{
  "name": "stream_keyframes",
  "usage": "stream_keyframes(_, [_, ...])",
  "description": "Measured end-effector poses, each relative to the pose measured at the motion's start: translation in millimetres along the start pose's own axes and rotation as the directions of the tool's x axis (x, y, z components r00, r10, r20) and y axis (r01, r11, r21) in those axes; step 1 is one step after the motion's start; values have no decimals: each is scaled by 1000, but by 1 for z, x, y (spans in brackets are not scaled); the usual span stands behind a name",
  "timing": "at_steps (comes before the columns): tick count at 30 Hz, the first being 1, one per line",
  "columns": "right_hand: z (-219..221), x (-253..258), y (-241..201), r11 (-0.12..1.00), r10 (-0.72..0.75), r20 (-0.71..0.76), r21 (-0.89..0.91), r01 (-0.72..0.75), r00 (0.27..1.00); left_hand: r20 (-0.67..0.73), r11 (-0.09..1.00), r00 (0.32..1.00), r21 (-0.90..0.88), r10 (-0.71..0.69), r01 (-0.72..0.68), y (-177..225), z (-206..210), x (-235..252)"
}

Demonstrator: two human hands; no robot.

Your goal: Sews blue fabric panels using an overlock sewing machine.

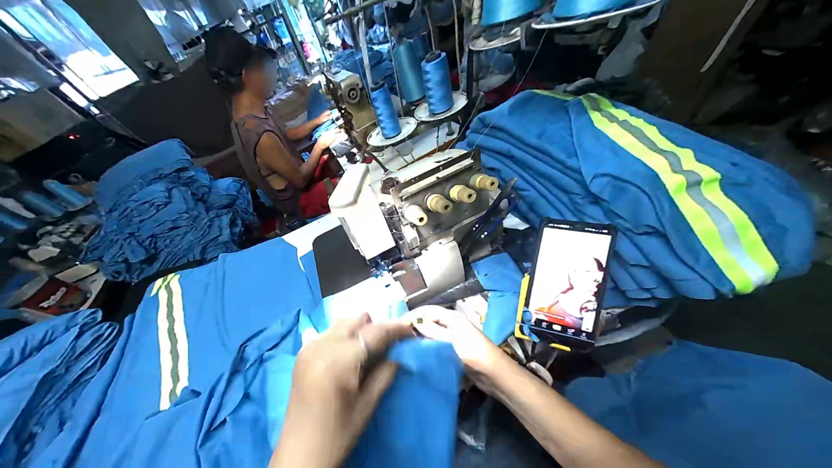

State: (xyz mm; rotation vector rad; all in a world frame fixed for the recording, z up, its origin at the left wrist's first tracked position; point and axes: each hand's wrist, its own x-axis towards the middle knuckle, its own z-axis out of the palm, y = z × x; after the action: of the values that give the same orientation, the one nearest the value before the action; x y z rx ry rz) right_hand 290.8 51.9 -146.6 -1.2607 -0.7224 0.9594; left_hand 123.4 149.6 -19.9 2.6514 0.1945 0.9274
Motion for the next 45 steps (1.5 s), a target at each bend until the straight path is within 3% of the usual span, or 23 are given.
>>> stream_keyframes(3, [0, -19, 12, 951, 231, 83, 190, -243, 969, -110, 980, 982, 108, -153, 165, -59, 47, -12])
stream_keyframes(5, [-2, -27, 18, 917, 296, 98, 250, -312, 950, -108, 960, 961, 93, -254, 264, -80, 60, -19])
stream_keyframes(7, [-6, -32, 18, 898, 317, 110, 283, -336, 942, -126, 959, 955, 58, -269, 278, -85, 64, -18])
stream_keyframes(12, [-8, -32, 20, 915, 295, 94, 259, -309, 951, -99, 942, 946, -173, -307, 288, -80, 62, 0])
stream_keyframes(18, [-5, -36, 32, 993, 116, 55, -2, -116, 992, -81, 895, 899, -172, -430, 413, -80, 59, -1])
stream_keyframes(24, [-8, -55, 43, 989, 144, 80, 21, -146, 986, -52, 832, 842, -199, -536, 518, -77, 49, -15])
stream_keyframes(30, [1, -55, 42, 986, 140, 12, 88, -141, 990, -51, 796, 801, -167, -597, 582, -78, 50, -5])
stream_keyframes(35, [10, -58, 38, 984, 143, -62, 116, -135, 988, -136, 835, 825, -50, -549, 547, -83, 61, 0])
stream_keyframes(38, [11, -60, 38, 978, 169, -63, 132, -160, 984, -195, 909, 928, 214, -318, 357, -75, 71, -7])
stream_keyframes(41, [6, -62, 37, 977, 173, 4, 129, -172, 985, -258, 808, 958, 533, -128, 252, -47, 87, -19])
stream_keyframes(45, [1, -69, 38, 990, 61, 80, 124, -70, 995, -215, 701, 952, 645, -216, 305, -25, 113, -31])
